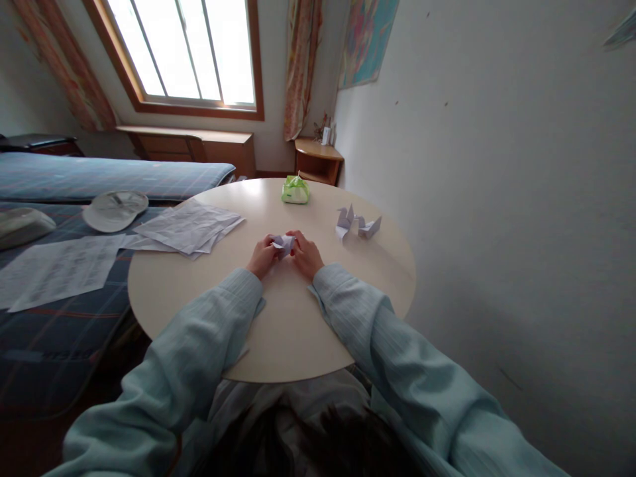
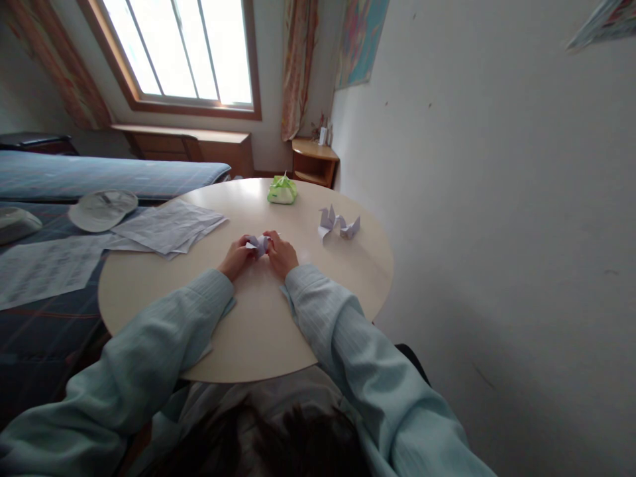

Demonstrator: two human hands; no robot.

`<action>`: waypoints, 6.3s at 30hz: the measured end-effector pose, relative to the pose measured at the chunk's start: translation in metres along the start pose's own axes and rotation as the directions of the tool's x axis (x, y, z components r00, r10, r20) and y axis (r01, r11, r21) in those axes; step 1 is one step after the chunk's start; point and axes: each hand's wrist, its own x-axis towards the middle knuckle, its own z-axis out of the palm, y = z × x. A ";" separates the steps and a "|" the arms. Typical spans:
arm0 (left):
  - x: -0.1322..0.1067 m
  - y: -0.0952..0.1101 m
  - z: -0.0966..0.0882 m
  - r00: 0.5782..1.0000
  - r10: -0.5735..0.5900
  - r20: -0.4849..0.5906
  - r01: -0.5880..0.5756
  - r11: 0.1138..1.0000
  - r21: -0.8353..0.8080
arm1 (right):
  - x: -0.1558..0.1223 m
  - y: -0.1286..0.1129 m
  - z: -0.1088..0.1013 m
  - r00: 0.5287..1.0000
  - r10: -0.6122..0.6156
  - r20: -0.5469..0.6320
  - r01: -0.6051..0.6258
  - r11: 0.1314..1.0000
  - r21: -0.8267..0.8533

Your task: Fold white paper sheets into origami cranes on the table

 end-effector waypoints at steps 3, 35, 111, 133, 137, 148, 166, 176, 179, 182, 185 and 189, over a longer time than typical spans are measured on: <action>0.001 0.000 0.000 1.000 -0.007 -0.001 0.007 1.000 0.005 | 0.000 -0.001 -0.001 1.000 0.016 0.008 -0.016 1.000 -0.007; -0.001 0.002 0.002 0.999 -0.034 -0.015 0.033 0.998 -0.053 | 0.001 0.000 -0.001 1.000 0.025 0.012 -0.025 1.000 0.001; -0.008 0.010 -0.003 0.833 0.551 -0.052 -0.466 0.748 0.472 | 0.010 -0.002 0.002 0.883 0.251 0.396 -0.467 0.386 0.795; -0.012 0.014 -0.002 0.818 0.576 -0.001 -0.502 0.714 0.487 | 0.009 -0.004 -0.007 0.820 0.207 0.533 -0.572 0.258 0.779; -0.012 0.014 -0.002 0.808 0.588 0.010 -0.515 0.699 0.496 | 0.008 -0.006 -0.009 0.806 0.208 0.554 -0.590 0.229 0.774; -0.011 0.014 -0.001 0.822 0.569 -0.023 -0.487 0.722 0.492 | 0.009 -0.005 -0.008 0.800 0.197 0.567 -0.599 0.214 0.771; -0.012 0.015 0.000 0.827 0.561 -0.027 -0.480 0.732 0.484 | 0.009 -0.004 -0.010 0.798 0.159 0.582 -0.603 0.222 0.766; -0.012 0.016 0.000 0.838 0.543 -0.051 -0.458 0.751 0.476 | 0.010 -0.001 -0.007 0.812 0.142 0.567 -0.583 0.264 0.769; -0.013 0.016 0.000 0.840 0.541 -0.051 -0.456 0.753 0.474 | 0.010 -0.002 -0.007 0.812 0.155 0.563 -0.583 0.265 0.768; -0.013 0.016 -0.001 0.838 0.544 -0.045 -0.460 0.748 0.479 | 0.009 -0.002 -0.007 0.809 0.173 0.562 -0.588 0.253 0.769; -0.012 0.015 -0.001 0.834 0.551 -0.037 -0.466 0.739 0.487 | 0.009 -0.003 -0.007 0.805 0.175 0.567 -0.593 0.236 0.770; -0.012 0.014 -0.001 0.831 0.556 -0.035 -0.468 0.731 0.496 | 0.009 -0.004 -0.008 0.797 0.157 0.584 -0.604 0.210 0.769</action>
